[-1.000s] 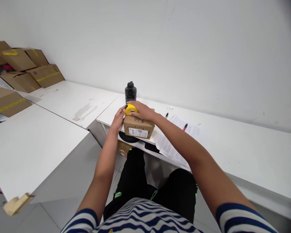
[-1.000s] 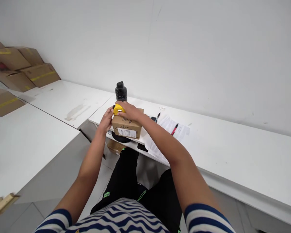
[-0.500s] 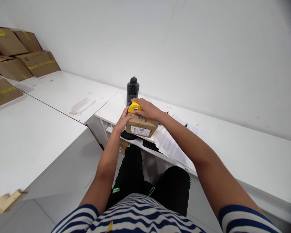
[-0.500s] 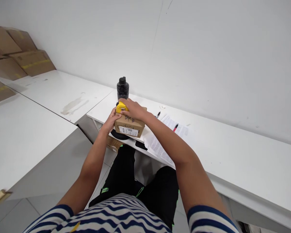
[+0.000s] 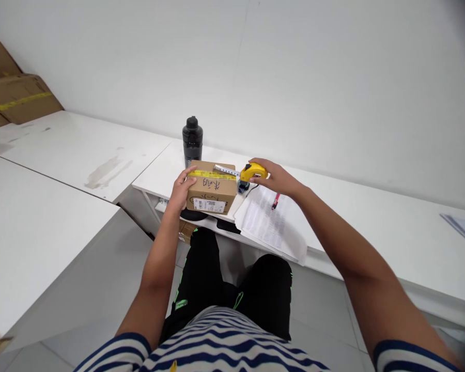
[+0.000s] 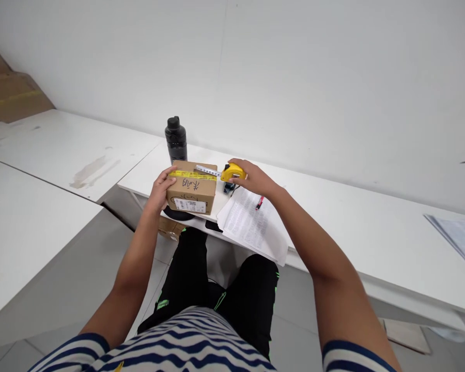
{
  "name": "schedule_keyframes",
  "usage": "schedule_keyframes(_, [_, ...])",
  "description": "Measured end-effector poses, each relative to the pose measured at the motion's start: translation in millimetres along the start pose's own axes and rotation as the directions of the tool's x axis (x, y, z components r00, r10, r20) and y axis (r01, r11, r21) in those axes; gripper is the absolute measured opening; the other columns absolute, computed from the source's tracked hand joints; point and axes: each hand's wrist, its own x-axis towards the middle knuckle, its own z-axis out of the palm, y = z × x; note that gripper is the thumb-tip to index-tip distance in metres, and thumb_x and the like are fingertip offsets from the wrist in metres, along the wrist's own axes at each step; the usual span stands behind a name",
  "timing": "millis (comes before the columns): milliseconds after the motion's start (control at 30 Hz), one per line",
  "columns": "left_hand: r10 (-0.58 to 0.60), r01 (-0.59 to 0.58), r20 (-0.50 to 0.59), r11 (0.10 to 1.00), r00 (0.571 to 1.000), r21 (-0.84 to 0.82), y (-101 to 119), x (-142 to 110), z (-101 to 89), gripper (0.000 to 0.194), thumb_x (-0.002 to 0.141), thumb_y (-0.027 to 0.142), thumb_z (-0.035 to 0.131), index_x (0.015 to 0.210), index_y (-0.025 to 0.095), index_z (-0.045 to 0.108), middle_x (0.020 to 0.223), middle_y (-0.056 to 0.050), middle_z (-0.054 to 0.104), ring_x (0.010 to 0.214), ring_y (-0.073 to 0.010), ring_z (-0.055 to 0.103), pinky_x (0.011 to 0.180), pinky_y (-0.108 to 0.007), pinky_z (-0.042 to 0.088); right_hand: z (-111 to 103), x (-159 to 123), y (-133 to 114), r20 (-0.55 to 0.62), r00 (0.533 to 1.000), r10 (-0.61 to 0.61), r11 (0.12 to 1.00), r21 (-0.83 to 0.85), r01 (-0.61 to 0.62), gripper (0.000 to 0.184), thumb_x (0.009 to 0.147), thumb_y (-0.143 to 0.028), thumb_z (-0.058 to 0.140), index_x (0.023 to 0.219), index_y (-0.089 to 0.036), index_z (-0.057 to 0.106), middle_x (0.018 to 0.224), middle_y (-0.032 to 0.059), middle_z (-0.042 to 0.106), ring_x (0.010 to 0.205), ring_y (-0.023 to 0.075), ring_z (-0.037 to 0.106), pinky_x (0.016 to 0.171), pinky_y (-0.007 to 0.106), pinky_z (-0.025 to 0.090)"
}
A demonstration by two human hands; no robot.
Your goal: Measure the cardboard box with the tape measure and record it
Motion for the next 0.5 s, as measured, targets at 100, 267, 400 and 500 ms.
schedule_keyframes(100, [0.024, -0.025, -0.029, 0.999, 0.999, -0.025, -2, 1, 0.7, 0.059, 0.072, 0.035, 0.071, 0.129, 0.024, 0.060, 0.138, -0.008, 0.060, 0.118, -0.0286, 0.062, 0.099, -0.041, 0.052, 4, 1, -1, -0.046, 0.998, 0.037, 0.997, 0.063, -0.034, 0.060, 0.085, -0.055, 0.064, 0.138, -0.027, 0.052, 0.139, 0.0103, 0.059, 0.123, 0.0334, 0.059, 0.106, 0.054, 0.046])
schedule_keyframes(267, [0.003, -0.008, -0.049, 0.994, 0.999, -0.108, 0, -6, 5.1, 0.077, 0.073, 0.035, 0.074, 0.143, 0.031, 0.043, 0.154, -0.008, 0.045, 0.135, -0.0283, 0.052, 0.108, -0.041, 0.047, 8, 36, -41, -0.124, 0.991, -0.053, 0.993, 0.096, 0.066, 0.059, 0.084, -0.051, 0.064, 0.136, -0.024, 0.050, 0.135, 0.0112, 0.060, 0.114, 0.0319, 0.061, 0.100, 0.051, 0.048])
schedule_keyframes(400, [-0.086, 0.075, -0.070, 0.986, 0.994, -0.151, 5, -11, 6.1, 0.094, 0.070, 0.035, 0.079, 0.150, 0.032, 0.030, 0.155, -0.012, 0.043, 0.131, -0.0282, 0.055, 0.110, -0.045, 0.045, 28, 83, -84, -0.101, 0.973, -0.206, 0.964, 0.151, 0.220, 0.060, 0.085, -0.048, 0.062, 0.137, -0.023, 0.046, 0.134, 0.0100, 0.060, 0.111, 0.0294, 0.061, 0.098, 0.048, 0.049])
schedule_keyframes(500, [-0.149, 0.133, -0.070, 0.973, 0.986, -0.190, 9, -13, 5.9, 0.105, 0.067, 0.032, 0.083, 0.153, 0.029, 0.022, 0.148, -0.014, 0.051, 0.125, -0.0284, 0.060, 0.109, -0.049, 0.045, 58, 110, -108, 0.000, 0.949, -0.315, 0.939, 0.144, 0.312, 0.057, 0.086, -0.043, 0.061, 0.138, -0.023, 0.047, 0.135, 0.0105, 0.060, 0.117, 0.0289, 0.059, 0.102, 0.047, 0.047])
